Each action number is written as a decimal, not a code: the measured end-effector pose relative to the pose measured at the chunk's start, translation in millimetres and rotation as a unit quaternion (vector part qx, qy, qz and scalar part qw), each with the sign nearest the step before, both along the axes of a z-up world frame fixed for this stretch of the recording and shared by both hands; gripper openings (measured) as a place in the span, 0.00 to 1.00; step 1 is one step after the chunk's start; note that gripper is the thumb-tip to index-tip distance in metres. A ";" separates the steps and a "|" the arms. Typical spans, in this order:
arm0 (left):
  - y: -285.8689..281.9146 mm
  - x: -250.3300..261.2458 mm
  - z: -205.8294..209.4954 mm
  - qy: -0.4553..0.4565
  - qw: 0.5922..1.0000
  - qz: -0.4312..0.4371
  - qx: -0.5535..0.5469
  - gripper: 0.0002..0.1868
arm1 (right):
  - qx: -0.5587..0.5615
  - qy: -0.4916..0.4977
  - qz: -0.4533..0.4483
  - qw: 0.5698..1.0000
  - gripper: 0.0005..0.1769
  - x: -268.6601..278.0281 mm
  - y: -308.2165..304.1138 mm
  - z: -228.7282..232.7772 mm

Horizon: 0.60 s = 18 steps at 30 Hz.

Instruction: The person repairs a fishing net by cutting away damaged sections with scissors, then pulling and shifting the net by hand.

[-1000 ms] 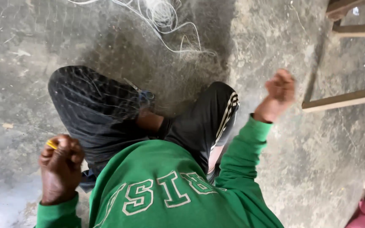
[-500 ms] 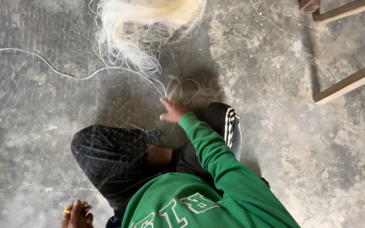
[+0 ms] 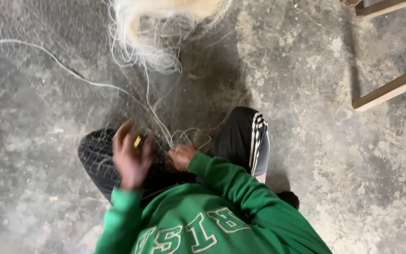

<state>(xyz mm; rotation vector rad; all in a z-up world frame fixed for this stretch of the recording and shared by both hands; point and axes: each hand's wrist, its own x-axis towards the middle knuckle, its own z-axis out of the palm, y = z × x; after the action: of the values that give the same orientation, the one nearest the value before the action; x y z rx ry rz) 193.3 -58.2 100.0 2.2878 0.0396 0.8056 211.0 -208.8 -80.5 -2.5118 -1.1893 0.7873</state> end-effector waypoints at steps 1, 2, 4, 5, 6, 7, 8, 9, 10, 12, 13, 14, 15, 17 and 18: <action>-8.9 18.2 -17.6 0.042 0.999 -0.007 -0.006 0.13 | -0.037 -0.089 0.071 0.993 0.11 1.0 -0.6 -2.6; -18.8 37.7 -36.1 0.083 0.996 -0.014 -0.013 0.16 | -0.073 -0.177 0.141 0.971 0.07 3.4 -2.6 -5.5; -34.0 66.5 -69.9 0.154 0.987 -0.036 -0.037 0.20 | -0.029 -0.183 0.039 0.982 0.09 -8.7 -0.3 -16.5; -41.7 80.9 -86.9 0.218 0.972 -0.058 -0.060 0.24 | 0.016 -0.193 -0.065 0.979 0.12 -14.2 0.2 -21.5; -46.6 91.5 -106.1 0.222 0.972 -0.054 -0.064 0.24 | 0.014 -0.189 -0.060 0.980 0.12 -17.4 12.0 -6.7; -51.6 102.3 -125.3 0.332 0.933 -0.072 -0.119 0.27 | -0.027 -0.214 -0.219 0.952 0.14 -20.2 24.0 8.2; -55.2 114.9 -144.3 0.435 0.879 -0.090 -0.172 0.30 | -0.067 -0.234 -0.372 0.896 0.17 -21.1 37.6 22.9; -59.8 106.0 -139.9 0.437 0.878 -0.087 -0.175 0.30 | -0.068 -0.232 -0.368 0.898 0.17 -20.3 21.3 12.4; -65.0 101.1 -134.5 0.443 0.882 -0.090 -0.129 0.22 | -0.030 -0.244 -0.227 0.942 0.12 -15.6 5.2 2.3; -65.2 80.0 -114.4 0.452 0.883 -0.094 -0.082 0.15 | 0.009 -0.247 -0.082 0.966 0.09 -5.7 -18.5 8.0; -59.8 63.9 -99.9 0.388 0.912 -0.106 -0.086 0.13 | 0.072 -0.198 -0.098 0.973 0.09 -0.5 -25.5 23.5; -53.8 49.3 -85.2 0.321 0.936 -0.117 -0.089 0.11 | 0.134 -0.149 -0.113 0.973 0.10 6.4 -32.0 38.7; -44.3 31.0 -74.1 0.323 0.935 -0.116 -0.090 0.11 | 0.134 -0.147 -0.113 0.973 0.10 6.6 -41.6 58.1; -22.3 -5.1 -50.3 0.212 0.962 -0.116 -0.128 0.10 | 0.317 0.002 -0.154 0.936 0.20 8.7 -57.3 97.7; -12.5 -20.0 -39.8 0.213 0.962 -0.113 -0.127 0.10 | 0.318 0.004 -0.153 0.936 0.20 14.6 -67.5 123.0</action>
<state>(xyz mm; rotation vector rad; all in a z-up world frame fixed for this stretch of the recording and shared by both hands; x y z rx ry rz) 173.3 -70.7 60.1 2.1291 0.0709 0.1694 225.6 -276.3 42.5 -2.0621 -0.8360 0.2684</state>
